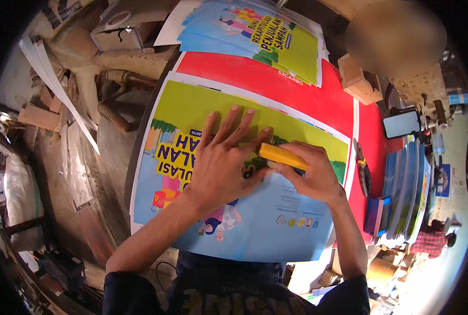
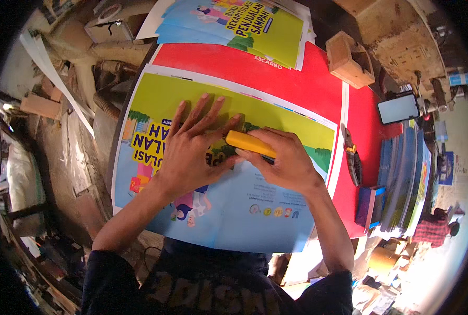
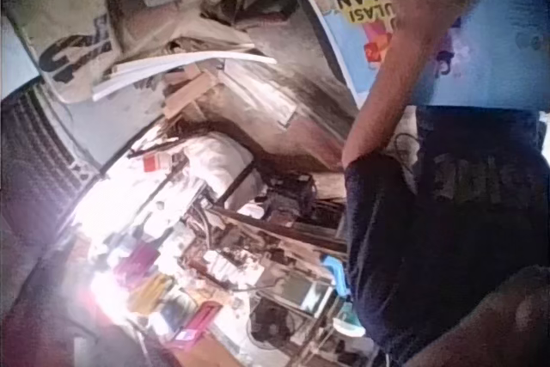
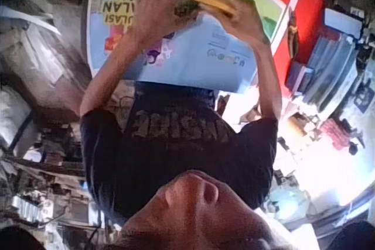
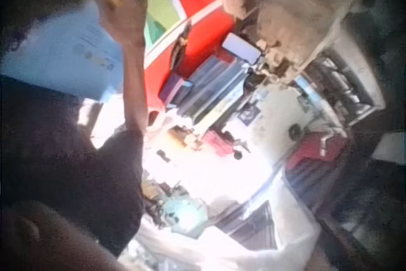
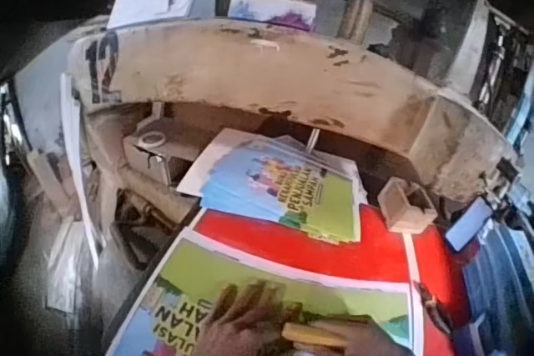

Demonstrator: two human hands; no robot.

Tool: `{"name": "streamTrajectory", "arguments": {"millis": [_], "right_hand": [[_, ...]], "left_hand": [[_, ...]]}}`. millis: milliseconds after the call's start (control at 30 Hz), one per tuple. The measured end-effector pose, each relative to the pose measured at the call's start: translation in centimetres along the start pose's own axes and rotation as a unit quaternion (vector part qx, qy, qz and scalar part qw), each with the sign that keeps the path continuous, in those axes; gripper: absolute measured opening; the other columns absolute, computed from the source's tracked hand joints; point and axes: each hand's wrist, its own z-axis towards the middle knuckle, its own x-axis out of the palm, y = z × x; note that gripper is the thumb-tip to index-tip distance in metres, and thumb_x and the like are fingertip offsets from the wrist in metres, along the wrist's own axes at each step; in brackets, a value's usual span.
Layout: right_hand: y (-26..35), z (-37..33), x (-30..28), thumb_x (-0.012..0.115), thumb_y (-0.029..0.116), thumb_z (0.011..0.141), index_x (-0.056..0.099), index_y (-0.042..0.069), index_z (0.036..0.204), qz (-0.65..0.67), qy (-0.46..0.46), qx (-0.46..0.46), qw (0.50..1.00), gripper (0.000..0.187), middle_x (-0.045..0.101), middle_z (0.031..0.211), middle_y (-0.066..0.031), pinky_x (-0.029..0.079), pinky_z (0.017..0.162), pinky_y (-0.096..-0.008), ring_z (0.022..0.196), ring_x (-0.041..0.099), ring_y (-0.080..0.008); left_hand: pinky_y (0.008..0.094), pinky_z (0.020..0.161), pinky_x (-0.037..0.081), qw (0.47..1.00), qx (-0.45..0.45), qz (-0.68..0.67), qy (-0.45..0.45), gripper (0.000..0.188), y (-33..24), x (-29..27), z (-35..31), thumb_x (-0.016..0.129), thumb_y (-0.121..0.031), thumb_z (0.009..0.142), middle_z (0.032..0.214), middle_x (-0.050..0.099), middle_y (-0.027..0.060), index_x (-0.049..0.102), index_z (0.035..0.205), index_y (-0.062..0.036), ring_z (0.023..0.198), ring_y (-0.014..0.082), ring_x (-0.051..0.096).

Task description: The person folds printed booklet pages and covers by hand, creases the folds using a handheld tool, and stacks the assembled booklets.

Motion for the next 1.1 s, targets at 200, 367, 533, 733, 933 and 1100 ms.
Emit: {"name": "streamTrajectory", "arguments": {"millis": [200, 367, 533, 733, 933, 1100], "right_hand": [[-1.9, -0.9, -0.9, 0.079, 0.015, 0.092, 0.070, -0.003, 0.112, 0.129, -0.049, 0.085, 0.987, 0.028, 0.069, 0.083, -0.0105, 0.053, 0.069, -0.0289, 0.075, 0.068, -0.0168], [-1.7, -4.4, -0.6, 0.075, 0.015, 0.097, 0.069, -0.003, 0.116, 0.278, -0.138, 0.208, 0.928, 0.026, 0.066, 0.082, -0.0034, 0.050, 0.061, -0.0230, 0.068, 0.062, -0.0085], [-2.8, -5.2, 0.2, 0.073, 0.017, 0.099, 0.068, -0.003, 0.116, 0.322, -0.191, 0.199, 0.906, 0.027, 0.065, 0.079, -0.0034, 0.050, 0.058, -0.0231, 0.065, 0.062, -0.0092], [-3.2, -5.7, 0.6, 0.073, 0.014, 0.099, 0.069, -0.003, 0.114, 0.324, -0.197, 0.170, 0.909, 0.024, 0.065, 0.079, -0.0032, 0.049, 0.057, -0.0226, 0.064, 0.061, -0.0079], [-2.9, -5.6, 0.4, 0.072, 0.011, 0.098, 0.070, -0.003, 0.112, 0.330, -0.203, 0.161, 0.908, 0.020, 0.064, 0.075, -0.0021, 0.046, 0.055, -0.0229, 0.062, 0.058, -0.0064], [-3.3, -5.6, 0.5, 0.073, 0.011, 0.097, 0.070, -0.002, 0.112, 0.329, -0.218, 0.149, 0.907, 0.019, 0.063, 0.070, -0.0016, 0.045, 0.054, -0.0230, 0.061, 0.058, -0.0054]], "left_hand": [[0.0548, 0.128, 0.014, 1.000, -0.013, -0.016, -0.014, 0.072, -0.1, 0.4, 0.2, 0.080, -0.051, 0.083, 0.160, 0.045, 0.0085, 0.060, 0.146, -0.0225, 0.154, 0.0313, 0.033], [0.0494, 0.118, 0.038, 0.990, 0.006, -0.140, -0.010, 0.065, 0.1, -0.6, 0.2, 0.088, -0.032, 0.080, 0.141, 0.063, 0.0104, 0.064, 0.134, -0.0062, 0.136, 0.0307, 0.053], [0.0450, 0.104, 0.050, 0.980, 0.089, -0.172, 0.038, 0.050, -0.1, -0.8, 1.8, 0.079, -0.016, 0.088, 0.124, 0.068, 0.0129, 0.063, 0.135, -0.0082, 0.118, 0.0325, 0.063], [0.0440, 0.096, 0.055, 0.965, 0.046, -0.212, 0.144, 0.050, -0.3, -0.7, 2.9, 0.075, -0.004, 0.089, 0.111, 0.070, 0.0140, 0.064, 0.137, -0.0111, 0.109, 0.0311, 0.067], [0.0424, 0.081, 0.058, 0.974, 0.096, -0.188, 0.084, 0.043, -1.0, 0.5, 2.2, 0.070, 0.003, 0.092, 0.096, 0.066, 0.0148, 0.057, 0.133, -0.0046, 0.092, 0.0298, 0.068], [0.0328, 0.069, 0.056, 0.979, -0.041, -0.195, -0.050, 0.022, -2.7, 2.6, 0.7, 0.067, 0.004, 0.095, 0.089, 0.064, 0.0136, 0.052, 0.110, -0.0025, 0.072, 0.0205, 0.066]]}}
